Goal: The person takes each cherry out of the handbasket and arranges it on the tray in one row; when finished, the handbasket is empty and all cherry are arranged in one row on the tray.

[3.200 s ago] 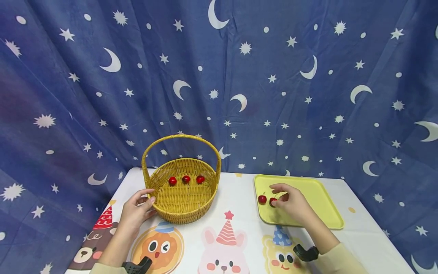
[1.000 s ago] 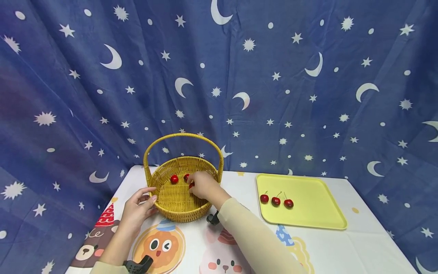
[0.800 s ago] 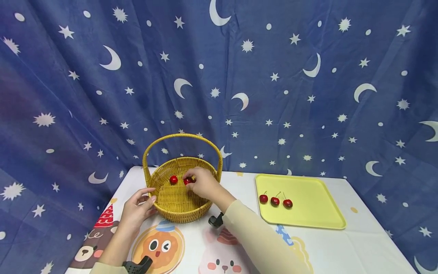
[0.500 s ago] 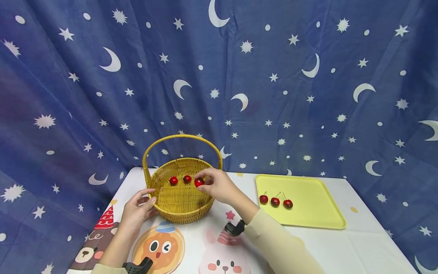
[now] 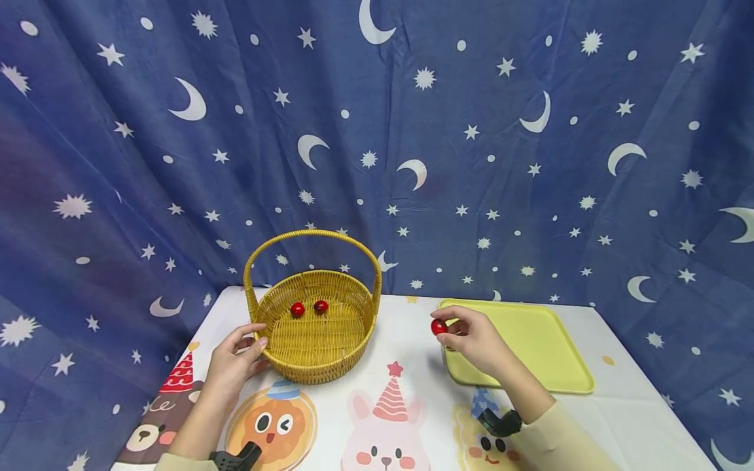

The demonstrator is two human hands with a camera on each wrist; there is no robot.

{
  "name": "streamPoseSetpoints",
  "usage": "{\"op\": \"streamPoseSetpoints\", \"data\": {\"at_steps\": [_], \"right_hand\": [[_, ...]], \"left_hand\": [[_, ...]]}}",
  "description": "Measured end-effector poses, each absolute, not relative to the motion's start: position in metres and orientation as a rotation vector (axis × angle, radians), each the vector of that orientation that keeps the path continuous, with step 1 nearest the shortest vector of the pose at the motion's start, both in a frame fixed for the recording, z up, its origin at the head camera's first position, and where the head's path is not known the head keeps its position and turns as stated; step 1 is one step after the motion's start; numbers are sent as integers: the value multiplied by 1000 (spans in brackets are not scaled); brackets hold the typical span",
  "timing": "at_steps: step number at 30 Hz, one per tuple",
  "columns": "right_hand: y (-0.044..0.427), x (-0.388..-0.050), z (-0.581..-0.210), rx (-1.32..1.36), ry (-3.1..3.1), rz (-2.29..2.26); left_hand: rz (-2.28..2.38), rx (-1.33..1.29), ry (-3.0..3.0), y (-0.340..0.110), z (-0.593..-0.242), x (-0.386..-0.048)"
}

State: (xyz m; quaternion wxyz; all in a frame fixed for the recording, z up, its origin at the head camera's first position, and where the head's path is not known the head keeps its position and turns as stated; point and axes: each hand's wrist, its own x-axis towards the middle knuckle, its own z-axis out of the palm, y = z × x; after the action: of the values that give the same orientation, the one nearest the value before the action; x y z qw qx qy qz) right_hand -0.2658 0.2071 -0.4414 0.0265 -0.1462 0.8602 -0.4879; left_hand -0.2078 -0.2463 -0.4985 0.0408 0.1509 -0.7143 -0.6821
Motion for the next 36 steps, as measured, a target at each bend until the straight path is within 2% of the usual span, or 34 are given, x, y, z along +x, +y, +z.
{"op": "streamPoseSetpoints", "data": {"at_steps": [10,17,29,36], "right_hand": [[295,-263,-458,-207,2931,-1273],[337,-264,-476,-80,3006,-1069],[354,-277,-503,37,2977,-933],[351,-282,-507,51,2976,-903]], "left_hand": [[-2077,465,-2205,-244,-499,-209],[-2069,451,-2218,-245,-498,-209],[-2068,461,-2216,-246,-499,-210],[-2069,465,-2215,-248,-501,-209]]}}
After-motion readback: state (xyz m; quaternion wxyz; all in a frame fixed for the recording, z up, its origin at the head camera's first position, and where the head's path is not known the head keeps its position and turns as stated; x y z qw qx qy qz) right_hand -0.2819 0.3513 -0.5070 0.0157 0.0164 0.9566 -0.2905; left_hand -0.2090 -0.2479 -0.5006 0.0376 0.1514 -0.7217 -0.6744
